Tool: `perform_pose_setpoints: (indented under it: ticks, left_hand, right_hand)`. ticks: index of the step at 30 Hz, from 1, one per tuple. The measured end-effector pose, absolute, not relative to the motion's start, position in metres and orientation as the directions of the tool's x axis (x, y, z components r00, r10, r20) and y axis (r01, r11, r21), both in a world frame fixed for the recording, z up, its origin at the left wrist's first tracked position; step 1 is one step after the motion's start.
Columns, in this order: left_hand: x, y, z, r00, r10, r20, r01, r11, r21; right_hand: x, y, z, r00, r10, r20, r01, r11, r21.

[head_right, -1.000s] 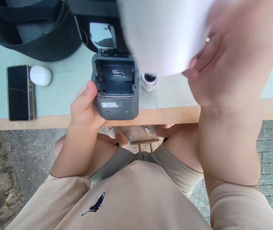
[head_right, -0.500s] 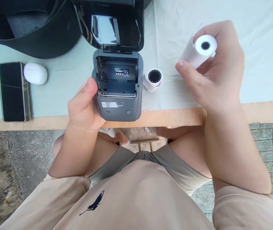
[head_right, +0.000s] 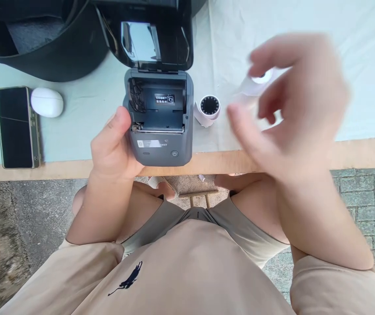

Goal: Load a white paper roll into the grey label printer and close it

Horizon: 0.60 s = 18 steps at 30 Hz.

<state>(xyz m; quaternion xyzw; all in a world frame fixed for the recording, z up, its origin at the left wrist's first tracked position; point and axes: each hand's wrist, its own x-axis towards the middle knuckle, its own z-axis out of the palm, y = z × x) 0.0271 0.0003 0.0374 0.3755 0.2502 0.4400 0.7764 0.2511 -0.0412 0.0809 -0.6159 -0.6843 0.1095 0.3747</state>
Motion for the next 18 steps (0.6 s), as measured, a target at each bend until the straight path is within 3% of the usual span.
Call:
perform_pose_setpoints:
  ticks: [3, 5, 7, 9, 11, 13, 14, 16, 18]
  left_hand:
    - [0.028, 0.000, 0.039, 0.478, 0.876, -0.064, -0.494, 0.328, 0.805]
    - [0.028, -0.001, 0.040, 0.469, 0.880, -0.070, -0.495, 0.328, 0.804]
    - [0.029, -0.002, 0.040, 0.461, 0.884, -0.078, -0.506, 0.334, 0.795]
    - [0.029, -0.003, 0.041, 0.458, 0.885, -0.088, -0.519, 0.346, 0.781]
    - [0.030, -0.003, 0.041, 0.453, 0.887, -0.092, -0.532, 0.351, 0.770]
    - [0.030, -0.004, 0.042, 0.460, 0.883, -0.093, -0.539, 0.361, 0.761]
    - [0.030, -0.004, 0.043, 0.465, 0.880, -0.093, -0.542, 0.367, 0.756]
    - [0.030, -0.004, 0.044, 0.476, 0.874, -0.099, -0.543, 0.380, 0.748]
    - [0.030, -0.004, 0.046, 0.476, 0.873, -0.104, -0.542, 0.384, 0.748]
  right_hand:
    - [0.235, -0.040, 0.072, -0.158, 0.963, 0.218, 0.857, 0.243, -0.455]
    - [0.229, -0.036, 0.065, -0.167, 0.966, 0.198, 0.872, 0.238, -0.427]
    - [0.228, -0.033, 0.061, -0.168, 0.958, 0.233, 0.857, 0.258, -0.445]
    - [0.228, -0.034, 0.063, -0.152, 0.939, 0.307, 0.778, 0.306, -0.549]
    - [0.227, -0.035, 0.068, -0.074, 0.942, 0.327, 0.561, 0.310, -0.768]
    - [0.226, -0.035, 0.075, 0.011, 0.984, 0.178, 0.198, 0.172, -0.965]
    - [0.225, -0.034, 0.078, 0.015, 0.999, 0.051, 0.015, 0.051, -0.999]
    - [0.223, -0.030, 0.084, -0.035, 0.979, -0.202, -0.243, -0.204, -0.948]
    - [0.220, -0.028, 0.089, -0.038, 0.952, -0.303, -0.325, -0.299, -0.897]
